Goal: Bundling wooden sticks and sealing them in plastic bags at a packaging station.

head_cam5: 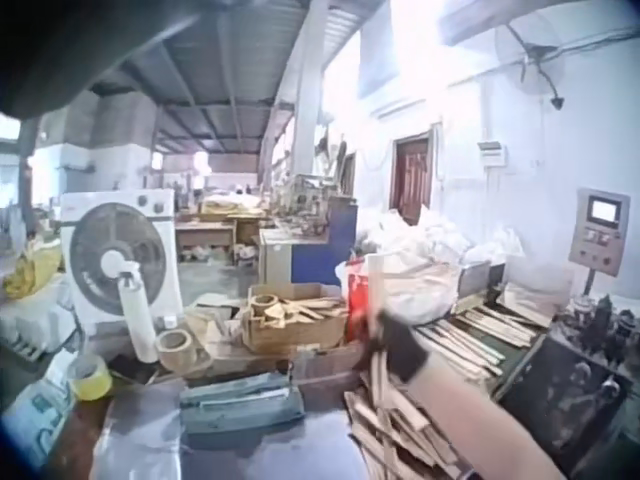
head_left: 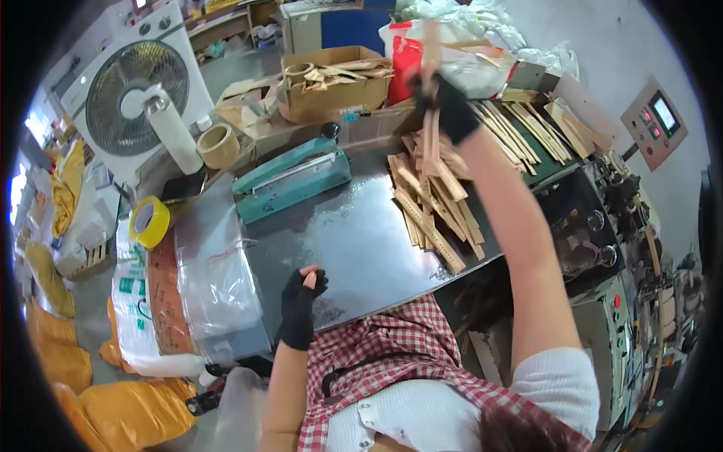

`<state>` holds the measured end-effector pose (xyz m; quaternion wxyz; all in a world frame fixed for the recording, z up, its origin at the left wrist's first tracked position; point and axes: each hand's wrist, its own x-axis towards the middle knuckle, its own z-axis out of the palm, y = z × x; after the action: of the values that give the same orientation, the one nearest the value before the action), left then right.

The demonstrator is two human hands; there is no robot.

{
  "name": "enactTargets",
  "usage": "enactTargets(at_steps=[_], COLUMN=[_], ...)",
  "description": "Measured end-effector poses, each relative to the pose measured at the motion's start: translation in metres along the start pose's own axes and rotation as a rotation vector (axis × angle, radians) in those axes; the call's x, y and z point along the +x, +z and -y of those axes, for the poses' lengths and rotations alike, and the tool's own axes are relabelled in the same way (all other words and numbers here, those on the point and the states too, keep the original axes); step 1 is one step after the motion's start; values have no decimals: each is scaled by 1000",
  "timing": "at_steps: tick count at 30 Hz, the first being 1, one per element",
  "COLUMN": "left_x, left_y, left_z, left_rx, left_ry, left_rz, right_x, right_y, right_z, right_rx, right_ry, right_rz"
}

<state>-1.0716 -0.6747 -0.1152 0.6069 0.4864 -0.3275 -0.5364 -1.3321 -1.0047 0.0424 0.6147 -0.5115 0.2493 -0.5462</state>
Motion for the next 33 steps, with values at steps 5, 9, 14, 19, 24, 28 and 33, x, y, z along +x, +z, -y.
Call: enactTargets(at_steps=[5,9,14,19,24,28,33], left_x=[39,61,65,72,57,52,109], left_y=[61,80,102,98,94,95,18], left_z=[-36,-44,-47,-48,-37,-19,2], left_rx=[-76,-230,-288,-264,-203,-100,-536], left_ry=[184,-49,13,21,-81,-68,-14], left_rz=[320,333,390,377,434,321,-279], right_x=[-228,-288,-282,-287,-290,-290,-314], right_y=[90,103,79,82,89,81,119], right_z=[-57,-86,-63,-59,-65,-79,-58], right_rx=[46,-280,-704,-313,-232,-736,-1309], right_ry=[796,474,311,442,495,190,-124], right_rz=[423,157,348,270,176,256,734])
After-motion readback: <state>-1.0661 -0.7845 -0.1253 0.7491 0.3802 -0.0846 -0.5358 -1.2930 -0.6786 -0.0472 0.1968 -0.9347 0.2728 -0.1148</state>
